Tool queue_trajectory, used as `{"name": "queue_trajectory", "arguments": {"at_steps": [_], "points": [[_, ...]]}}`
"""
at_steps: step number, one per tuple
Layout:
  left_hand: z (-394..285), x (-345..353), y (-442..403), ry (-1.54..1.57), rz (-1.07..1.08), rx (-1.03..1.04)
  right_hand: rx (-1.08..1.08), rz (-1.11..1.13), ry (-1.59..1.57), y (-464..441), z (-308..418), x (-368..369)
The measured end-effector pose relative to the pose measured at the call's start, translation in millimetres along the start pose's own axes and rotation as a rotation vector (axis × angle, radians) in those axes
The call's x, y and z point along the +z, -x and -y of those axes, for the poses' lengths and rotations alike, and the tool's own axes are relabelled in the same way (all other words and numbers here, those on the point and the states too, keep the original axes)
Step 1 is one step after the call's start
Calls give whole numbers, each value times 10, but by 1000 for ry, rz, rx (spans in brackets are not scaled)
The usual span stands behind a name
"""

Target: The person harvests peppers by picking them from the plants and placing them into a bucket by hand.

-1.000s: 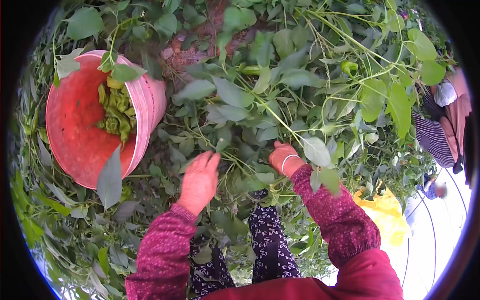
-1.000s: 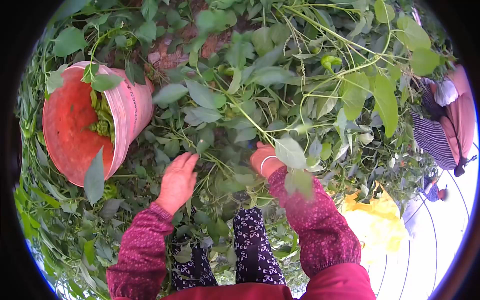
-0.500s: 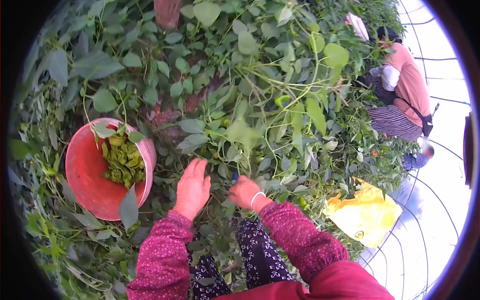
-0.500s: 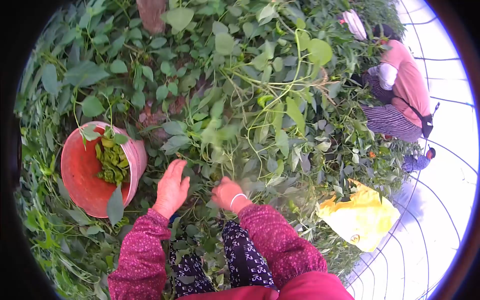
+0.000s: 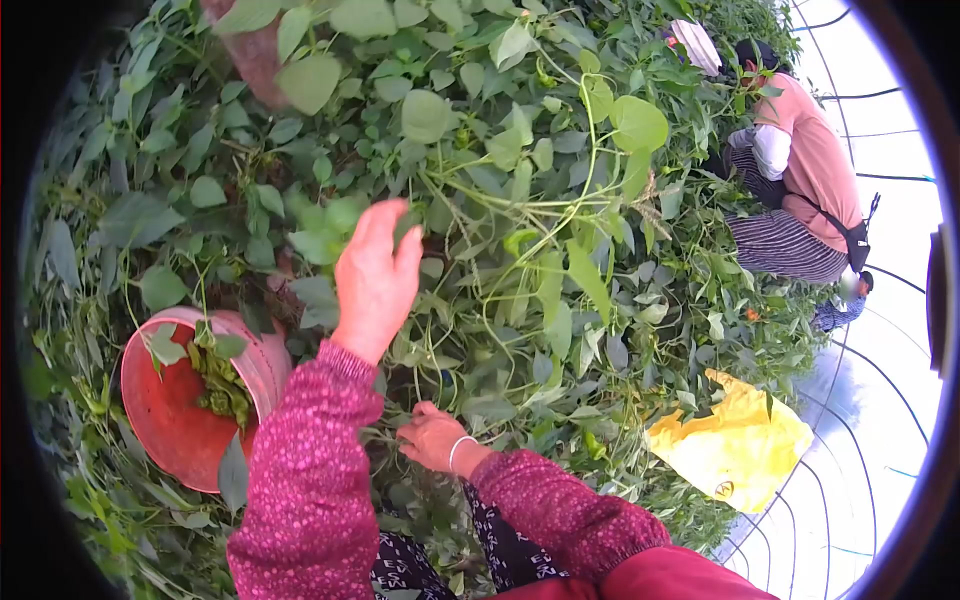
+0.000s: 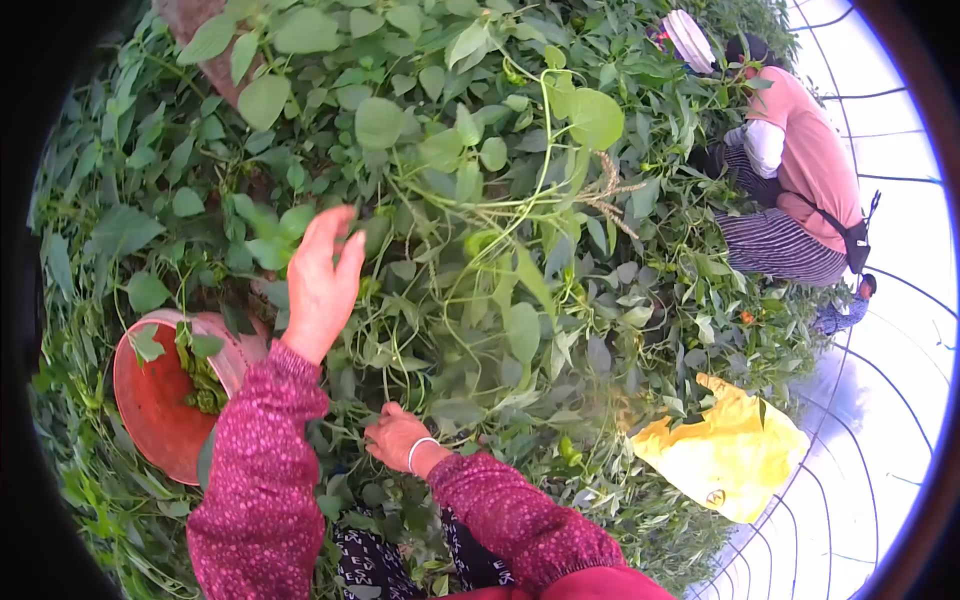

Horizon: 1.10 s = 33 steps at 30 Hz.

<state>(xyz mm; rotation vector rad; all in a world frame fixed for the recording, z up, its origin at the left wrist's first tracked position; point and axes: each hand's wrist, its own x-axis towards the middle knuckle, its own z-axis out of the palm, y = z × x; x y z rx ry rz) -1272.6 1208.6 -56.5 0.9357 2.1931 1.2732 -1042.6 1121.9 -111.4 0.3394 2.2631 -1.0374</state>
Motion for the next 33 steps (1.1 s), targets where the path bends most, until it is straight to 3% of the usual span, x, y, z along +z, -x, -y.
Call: {"name": "queue_trajectory", "arguments": {"at_steps": [2,5,6,7,8,9,10,11,12,13,14,16,17,18,20,23,26,28,30,33], "points": [[-238,247,-418,17,-123,185,-55,8,-32,18,-33,-40],[-363,897,-870,-68,-43,260,-41,196,17,49,31,-258],[-433,1045,-910,-19,153,212,-35,87,-96,66,12,-156],[-543,1147,-829,-202,439,87,-42,-21,-207,84,10,-95],[-459,1333,-702,-270,645,153,-28,0,-424,110,-40,-57],[-401,1478,-508,-314,788,87,-14,23,-643,159,-75,-99],[-386,1489,-396,-407,1022,-30,-89,22,-456,221,-77,-265],[-281,1499,-226,-457,1106,-69,-161,7,-270,283,-76,-441],[-112,1479,-29,-551,1114,1,-151,51,-336,337,-45,-817],[234,1498,282,-562,933,120,-140,98,-401,386,-43,-1214],[398,1385,435,-602,986,151,-129,147,-466,412,-115,-1479],[609,1120,668,-723,1113,165,-222,-156,-509,400,-413,-1638],[584,998,672,-767,1180,124,-160,-203,-540,344,-591,-1756],[828,941,827,-730,1105,162,-96,-248,-569,263,-782,-1881],[512,694,640,-846,1211,249,-131,-590,-243,99,-1116,-2041],[369,589,500,-779,1128,312,-110,-575,129,-91,-1449,-1878],[196,443,304,-800,1151,322,151,-8,359,-78,-1527,-1927],[289,306,208,-848,1138,317,357,270,316,94,-1646,-2060],[552,136,140,-819,1050,331,556,250,182,423,-1941,-1751],[767,-206,70,-954,1094,322,553,359,308,848,-1968,-1596]]}}
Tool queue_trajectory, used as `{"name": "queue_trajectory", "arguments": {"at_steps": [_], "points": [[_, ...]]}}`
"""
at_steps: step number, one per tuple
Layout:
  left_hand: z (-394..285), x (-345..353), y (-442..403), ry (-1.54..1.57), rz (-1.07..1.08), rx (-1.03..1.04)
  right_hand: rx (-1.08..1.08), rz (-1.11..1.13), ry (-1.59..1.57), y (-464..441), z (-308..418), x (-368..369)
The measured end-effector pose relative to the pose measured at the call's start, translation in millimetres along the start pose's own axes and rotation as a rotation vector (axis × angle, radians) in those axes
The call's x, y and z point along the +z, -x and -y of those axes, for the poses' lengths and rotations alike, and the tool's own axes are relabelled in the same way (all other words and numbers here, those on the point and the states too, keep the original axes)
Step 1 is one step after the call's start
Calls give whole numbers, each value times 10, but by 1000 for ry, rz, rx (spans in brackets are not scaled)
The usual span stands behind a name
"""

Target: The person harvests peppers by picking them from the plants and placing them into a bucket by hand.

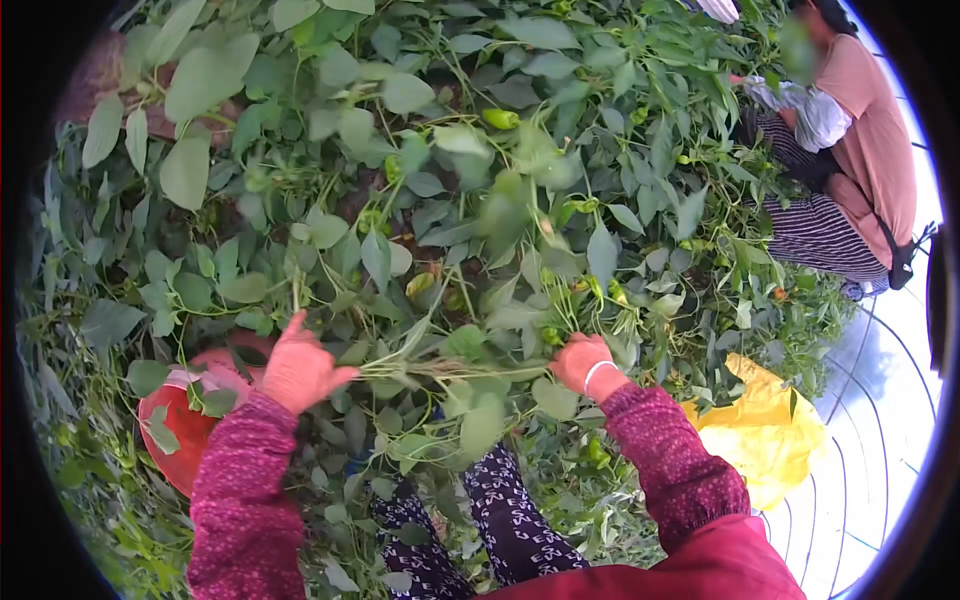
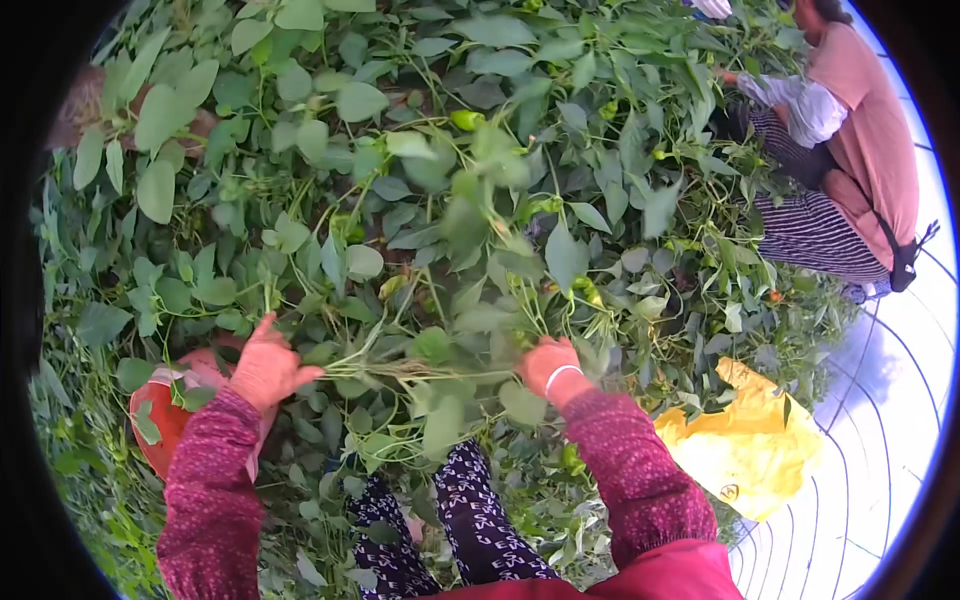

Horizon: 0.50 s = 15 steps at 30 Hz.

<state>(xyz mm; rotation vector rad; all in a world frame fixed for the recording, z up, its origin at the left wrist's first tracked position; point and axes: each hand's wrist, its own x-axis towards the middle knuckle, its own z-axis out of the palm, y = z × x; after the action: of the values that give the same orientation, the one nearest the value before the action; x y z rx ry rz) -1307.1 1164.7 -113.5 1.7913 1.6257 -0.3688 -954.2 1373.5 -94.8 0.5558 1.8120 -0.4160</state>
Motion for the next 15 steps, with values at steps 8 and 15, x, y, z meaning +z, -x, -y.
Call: {"name": "queue_trajectory", "arguments": {"at_steps": [8,15], "points": [[702,181,501,87,-114,-56,146,57,49,-37,265,-78],[278,-12,189,421,-56,-52,28,-459,-191,465,1355,-681]]}}
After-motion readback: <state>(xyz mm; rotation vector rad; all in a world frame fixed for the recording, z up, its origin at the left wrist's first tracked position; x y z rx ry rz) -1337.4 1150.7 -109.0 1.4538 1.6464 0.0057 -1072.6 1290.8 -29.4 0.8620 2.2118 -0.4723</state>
